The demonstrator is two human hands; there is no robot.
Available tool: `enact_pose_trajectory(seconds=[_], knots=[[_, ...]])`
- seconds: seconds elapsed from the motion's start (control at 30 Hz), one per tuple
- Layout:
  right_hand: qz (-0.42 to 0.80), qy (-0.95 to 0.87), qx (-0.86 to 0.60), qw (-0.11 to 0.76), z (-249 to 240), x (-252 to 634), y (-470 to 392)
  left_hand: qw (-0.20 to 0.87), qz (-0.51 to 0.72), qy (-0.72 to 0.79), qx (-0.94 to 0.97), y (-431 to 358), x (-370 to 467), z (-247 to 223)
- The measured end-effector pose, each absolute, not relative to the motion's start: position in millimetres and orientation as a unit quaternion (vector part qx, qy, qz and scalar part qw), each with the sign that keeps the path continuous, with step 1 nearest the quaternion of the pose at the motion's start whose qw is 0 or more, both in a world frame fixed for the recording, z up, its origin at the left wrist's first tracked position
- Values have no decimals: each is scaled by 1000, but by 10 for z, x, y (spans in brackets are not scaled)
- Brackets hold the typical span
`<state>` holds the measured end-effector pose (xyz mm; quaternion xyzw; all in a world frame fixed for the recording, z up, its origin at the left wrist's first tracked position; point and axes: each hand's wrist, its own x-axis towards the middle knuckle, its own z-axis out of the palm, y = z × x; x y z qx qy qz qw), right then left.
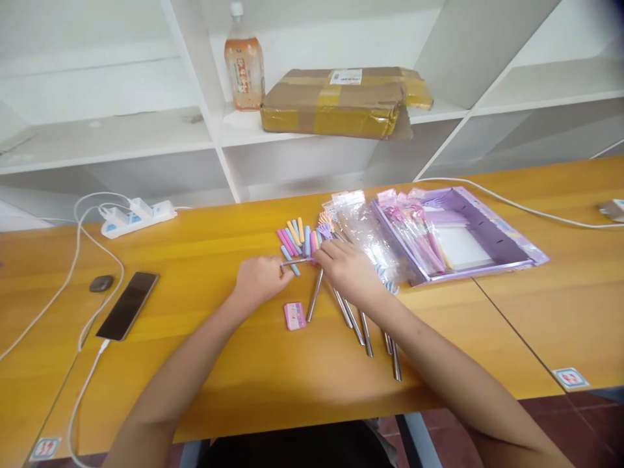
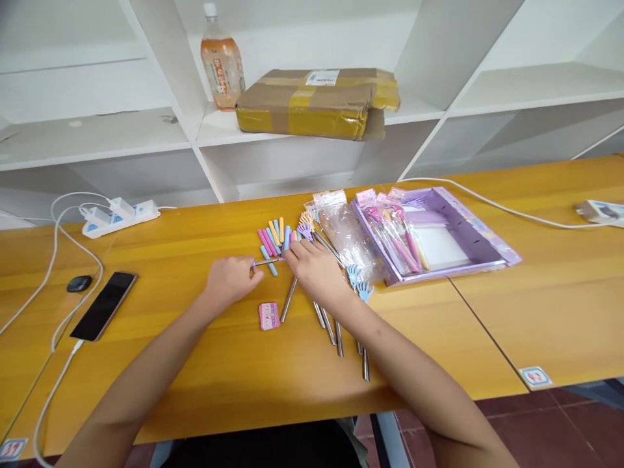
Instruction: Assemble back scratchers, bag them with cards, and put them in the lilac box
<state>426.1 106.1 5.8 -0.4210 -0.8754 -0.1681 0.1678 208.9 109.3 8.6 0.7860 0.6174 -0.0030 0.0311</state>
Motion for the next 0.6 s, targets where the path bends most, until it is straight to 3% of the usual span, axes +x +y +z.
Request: enact_pose_trajectory(seconds=[0.33,0.47,0.6], knots=[[-40,-887,-460,29,-27,4195,1213,67,-40,620,781,1210,1977,-220],[59,-864,-491,91,108,4402,1288,86,-13,632,770,1193,1905,-346],[18,-756,-641,134,224,4924,1570,100,-1,640,762,1187,1838,-434]])
